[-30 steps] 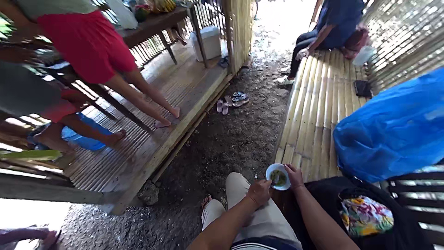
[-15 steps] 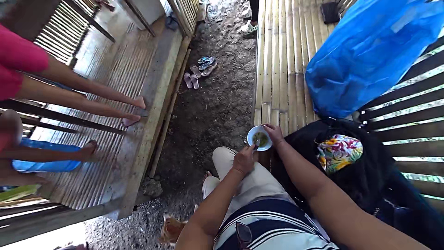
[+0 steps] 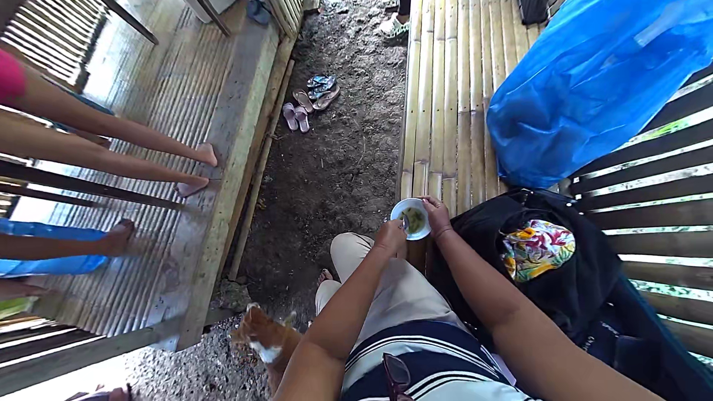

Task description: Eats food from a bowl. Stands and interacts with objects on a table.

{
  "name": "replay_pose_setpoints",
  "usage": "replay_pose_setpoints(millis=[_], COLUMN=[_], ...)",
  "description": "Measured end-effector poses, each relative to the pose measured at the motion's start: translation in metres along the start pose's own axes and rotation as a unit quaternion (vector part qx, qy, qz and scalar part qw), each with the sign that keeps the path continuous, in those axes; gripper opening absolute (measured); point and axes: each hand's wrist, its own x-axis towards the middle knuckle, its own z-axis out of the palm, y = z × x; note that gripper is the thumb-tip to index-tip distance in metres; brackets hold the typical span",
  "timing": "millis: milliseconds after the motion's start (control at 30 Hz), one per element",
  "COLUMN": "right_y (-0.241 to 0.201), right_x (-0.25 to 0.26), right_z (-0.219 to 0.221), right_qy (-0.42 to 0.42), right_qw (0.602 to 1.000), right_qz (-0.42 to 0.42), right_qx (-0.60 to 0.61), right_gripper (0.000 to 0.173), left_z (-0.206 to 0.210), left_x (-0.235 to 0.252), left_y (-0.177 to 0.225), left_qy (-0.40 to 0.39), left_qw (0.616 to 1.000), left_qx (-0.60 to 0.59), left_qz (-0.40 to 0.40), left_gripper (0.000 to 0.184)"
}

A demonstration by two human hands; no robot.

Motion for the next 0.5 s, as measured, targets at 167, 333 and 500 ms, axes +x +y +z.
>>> replay_pose_setpoints(millis=[167, 333, 500], right_y=[0.002, 0.000, 0.002], right_x=[0.002, 0.002, 0.001], right_z=[0.000, 0.001, 0.000], right_qy=[0.003, 0.008, 0.008], right_qw=[1.000, 0.999, 0.998], right_qz=[0.007, 0.017, 0.013], right_qx=[0.018, 0.031, 0.053], right_gripper=[0.028, 0.028, 0.028], left_z=[-0.005, -0.009, -0.008], left_x=[0.013, 0.020, 0.024], left_y=[0.008, 0.014, 0.019], left_qy=[0.009, -0.011, -0.004], left_qw=[0.999, 0.998, 0.998], left_qx=[-0.022, -0.025, 0.010], left_qz=[-0.030, -0.057, -0.060], left_gripper=[0.027, 0.025, 0.022])
